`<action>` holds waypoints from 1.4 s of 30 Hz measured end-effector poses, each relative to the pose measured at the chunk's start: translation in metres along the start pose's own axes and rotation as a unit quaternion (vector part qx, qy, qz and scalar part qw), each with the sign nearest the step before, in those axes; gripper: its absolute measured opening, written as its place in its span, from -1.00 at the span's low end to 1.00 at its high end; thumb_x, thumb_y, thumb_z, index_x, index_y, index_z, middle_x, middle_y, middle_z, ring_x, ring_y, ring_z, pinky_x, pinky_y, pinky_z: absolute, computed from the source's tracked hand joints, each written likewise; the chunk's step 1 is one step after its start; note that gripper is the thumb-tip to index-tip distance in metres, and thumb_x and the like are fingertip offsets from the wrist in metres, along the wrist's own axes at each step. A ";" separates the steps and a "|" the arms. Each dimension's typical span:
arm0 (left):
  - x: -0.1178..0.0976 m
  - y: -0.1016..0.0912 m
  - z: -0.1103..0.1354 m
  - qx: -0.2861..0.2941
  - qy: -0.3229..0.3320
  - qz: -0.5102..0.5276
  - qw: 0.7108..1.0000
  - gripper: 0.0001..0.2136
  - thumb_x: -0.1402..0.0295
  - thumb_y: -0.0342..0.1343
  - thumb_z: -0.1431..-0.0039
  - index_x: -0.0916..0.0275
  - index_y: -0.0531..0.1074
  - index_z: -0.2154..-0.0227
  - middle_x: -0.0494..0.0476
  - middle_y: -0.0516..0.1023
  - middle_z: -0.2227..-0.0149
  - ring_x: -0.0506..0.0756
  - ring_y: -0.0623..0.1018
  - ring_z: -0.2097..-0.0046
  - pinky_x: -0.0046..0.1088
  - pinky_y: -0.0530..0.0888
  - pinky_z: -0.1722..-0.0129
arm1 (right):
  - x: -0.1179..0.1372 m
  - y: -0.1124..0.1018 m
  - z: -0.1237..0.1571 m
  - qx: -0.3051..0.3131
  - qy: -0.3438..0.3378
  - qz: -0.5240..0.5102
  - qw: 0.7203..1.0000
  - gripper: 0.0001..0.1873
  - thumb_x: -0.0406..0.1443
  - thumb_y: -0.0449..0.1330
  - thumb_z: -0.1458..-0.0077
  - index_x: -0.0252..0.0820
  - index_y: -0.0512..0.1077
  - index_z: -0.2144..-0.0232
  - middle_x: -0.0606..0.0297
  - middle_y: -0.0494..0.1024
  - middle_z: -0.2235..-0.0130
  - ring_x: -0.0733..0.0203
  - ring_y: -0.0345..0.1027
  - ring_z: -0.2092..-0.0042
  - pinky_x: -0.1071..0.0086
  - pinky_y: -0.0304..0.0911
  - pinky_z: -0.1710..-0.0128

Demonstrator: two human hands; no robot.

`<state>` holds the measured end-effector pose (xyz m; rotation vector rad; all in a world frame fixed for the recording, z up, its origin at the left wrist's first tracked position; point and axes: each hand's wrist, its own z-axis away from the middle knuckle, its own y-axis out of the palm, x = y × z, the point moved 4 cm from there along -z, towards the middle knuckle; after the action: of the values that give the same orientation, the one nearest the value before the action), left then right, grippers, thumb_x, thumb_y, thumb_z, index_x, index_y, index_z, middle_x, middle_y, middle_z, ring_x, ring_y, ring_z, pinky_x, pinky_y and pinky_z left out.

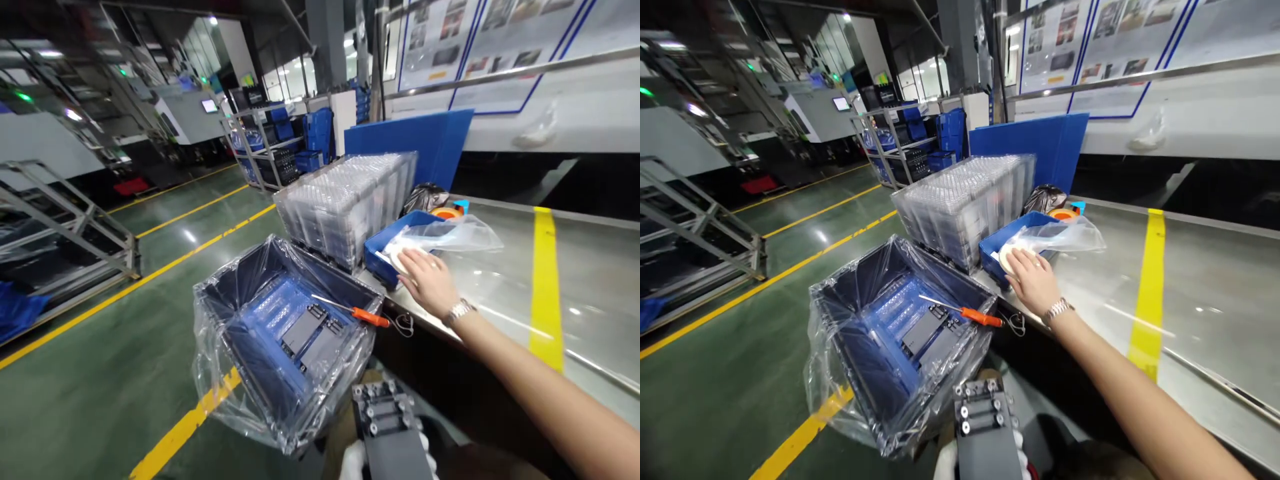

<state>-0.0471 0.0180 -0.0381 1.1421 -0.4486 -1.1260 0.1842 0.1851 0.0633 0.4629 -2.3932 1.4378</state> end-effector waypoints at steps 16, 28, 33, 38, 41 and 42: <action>0.043 0.003 0.027 -0.026 -0.111 0.018 0.993 -0.52 0.05 0.14 0.02 0.33 0.56 0.15 0.33 0.64 0.18 0.31 0.55 0.00 -0.15 0.33 -0.14 | 0.116 0.025 0.281 0.199 0.447 -0.412 0.769 0.56 0.37 0.25 0.29 -0.45 -0.37 -0.39 -0.17 -0.13 -0.40 -0.09 -0.18 -0.39 0.10 -0.10 -0.36; 0.065 0.002 0.055 -0.066 -0.181 -0.042 0.980 -0.44 -0.04 0.07 0.05 0.34 0.57 0.17 0.36 0.64 0.20 0.36 0.54 -0.03 -0.06 0.37 -0.14 | 0.135 -0.002 0.324 0.137 0.520 -0.485 0.689 0.46 0.19 0.36 0.20 -0.33 -0.40 -0.41 -0.11 0.03 -0.37 -0.11 0.04 -0.34 0.03 0.08 -0.29; 0.064 0.007 0.057 -0.100 -0.206 -0.060 0.972 -0.41 -0.13 0.15 0.18 0.30 0.60 0.25 0.35 0.64 0.23 0.39 0.53 -0.02 -0.05 0.37 -0.14 | 0.138 -0.006 0.330 0.159 0.506 -0.455 0.716 0.37 0.22 0.30 0.10 -0.26 -0.38 -0.41 -0.02 -0.10 -0.41 -0.05 -0.14 -0.39 0.11 -0.03 -0.33; 0.059 0.015 0.057 -0.113 -0.212 -0.072 0.968 -0.38 -0.12 0.21 0.26 0.28 0.59 0.21 0.34 0.64 0.21 0.39 0.54 0.02 -0.03 0.38 -0.10 | 0.133 -0.003 0.335 0.149 0.514 -0.437 0.723 0.45 0.29 0.28 0.18 -0.34 -0.38 -0.41 -0.06 -0.17 -0.42 -0.08 -0.25 -0.40 0.10 -0.12 -0.34; 0.060 0.012 0.058 -0.115 -0.232 -0.084 0.962 -0.36 -0.15 0.13 0.22 0.30 0.59 0.22 0.37 0.63 0.20 0.40 0.54 0.03 -0.01 0.40 -0.07 | 0.131 -0.001 0.339 0.146 0.511 -0.427 0.732 0.30 0.21 0.29 0.07 -0.22 -0.32 -0.42 0.01 -0.19 -0.42 -0.06 -0.28 -0.41 0.06 -0.16 -0.34; 0.060 0.011 0.057 -0.117 -0.226 -0.090 0.963 -0.39 -0.13 0.10 0.17 0.31 0.59 0.23 0.37 0.63 0.22 0.39 0.55 0.04 -0.01 0.40 -0.06 | 0.130 -0.002 0.338 0.143 0.509 -0.424 0.735 0.32 0.21 0.29 0.08 -0.21 -0.33 -0.42 0.00 -0.17 -0.42 -0.07 -0.24 -0.40 0.05 -0.14 -0.34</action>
<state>-0.0612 -0.0620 -0.0196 0.7248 -0.5527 -1.5651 0.0351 -0.1311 -0.0320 0.5284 -0.8704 1.1127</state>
